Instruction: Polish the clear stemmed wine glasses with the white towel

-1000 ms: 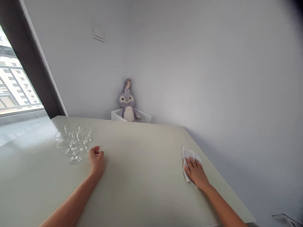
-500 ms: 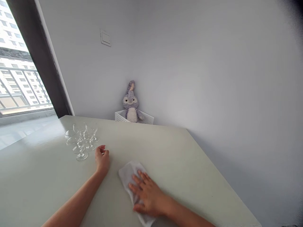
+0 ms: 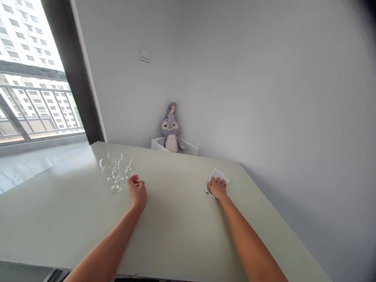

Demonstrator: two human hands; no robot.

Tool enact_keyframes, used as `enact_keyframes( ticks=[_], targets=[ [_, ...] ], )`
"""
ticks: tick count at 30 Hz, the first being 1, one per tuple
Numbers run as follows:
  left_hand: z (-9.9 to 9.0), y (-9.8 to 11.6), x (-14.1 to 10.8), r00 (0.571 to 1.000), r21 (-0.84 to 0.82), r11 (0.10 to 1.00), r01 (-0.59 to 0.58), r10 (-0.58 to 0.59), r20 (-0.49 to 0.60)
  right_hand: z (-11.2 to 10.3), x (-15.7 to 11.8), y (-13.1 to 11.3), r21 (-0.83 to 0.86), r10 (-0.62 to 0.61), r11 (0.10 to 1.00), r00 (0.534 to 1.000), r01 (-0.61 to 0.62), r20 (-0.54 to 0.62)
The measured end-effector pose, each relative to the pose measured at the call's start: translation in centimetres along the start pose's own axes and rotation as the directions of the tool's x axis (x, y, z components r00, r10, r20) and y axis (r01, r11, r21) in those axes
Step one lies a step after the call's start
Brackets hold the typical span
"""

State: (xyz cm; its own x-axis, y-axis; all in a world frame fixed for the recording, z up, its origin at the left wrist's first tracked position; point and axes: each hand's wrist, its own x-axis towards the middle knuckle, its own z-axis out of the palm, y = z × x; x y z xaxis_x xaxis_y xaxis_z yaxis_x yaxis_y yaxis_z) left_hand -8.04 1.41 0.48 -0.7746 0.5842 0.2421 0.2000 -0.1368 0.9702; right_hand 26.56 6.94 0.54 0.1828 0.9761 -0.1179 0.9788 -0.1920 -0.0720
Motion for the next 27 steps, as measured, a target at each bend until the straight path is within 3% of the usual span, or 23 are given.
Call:
enact_keyframes(
  ticks=[5,6,8,10,13,17,20,24,27],
  targets=[
    [-1.0,0.6,0.4,0.987,-0.010,0.999,-0.043,0.041,-0.155,1.2,-1.6,-10.5,0.006,-0.295,0.955,0.955,0.295,0.025],
    [-1.4,0.8,0.6,0.981,-0.004,0.998,-0.062,0.061,-0.183,1.6,-2.4,-12.5,0.011,-0.373,0.928,0.927,0.373,0.030],
    [-2.2,1.1,1.2,0.961,0.021,0.993,-0.119,0.120,-0.250,2.2,-4.4,-15.5,0.032,-0.557,0.830,0.830,0.556,0.031],
    [-3.2,1.5,2.0,0.927,0.059,0.983,-0.173,0.182,-0.328,2.6,-6.6,-17.3,0.044,-0.686,0.727,0.727,0.685,0.037],
    [-4.5,1.7,3.4,0.876,0.106,0.982,-0.158,0.189,-0.445,3.1,-9.1,-17.6,0.030,-0.775,0.632,0.631,0.774,0.044],
    [-5.1,0.9,4.4,0.873,0.049,0.997,0.060,-0.028,-0.487,2.8,-10.8,-15.9,-0.040,-0.812,0.583,0.583,0.812,-0.011],
    [-4.6,0.0,4.2,0.906,0.018,0.987,0.162,-0.141,-0.400,2.3,-11.4,-15.0,-0.084,-0.814,0.581,0.576,0.810,-0.077],
    [-4.2,-1.0,4.0,0.951,0.110,0.976,0.190,-0.155,-0.267,2.1,-12.2,-14.6,-0.087,-0.791,0.608,0.593,0.789,-0.149],
    [-4.3,-1.3,4.5,0.963,0.148,0.965,0.218,-0.188,-0.194,2.4,-12.2,-14.4,0.008,-0.758,0.630,0.617,0.777,-0.215]
  ],
)
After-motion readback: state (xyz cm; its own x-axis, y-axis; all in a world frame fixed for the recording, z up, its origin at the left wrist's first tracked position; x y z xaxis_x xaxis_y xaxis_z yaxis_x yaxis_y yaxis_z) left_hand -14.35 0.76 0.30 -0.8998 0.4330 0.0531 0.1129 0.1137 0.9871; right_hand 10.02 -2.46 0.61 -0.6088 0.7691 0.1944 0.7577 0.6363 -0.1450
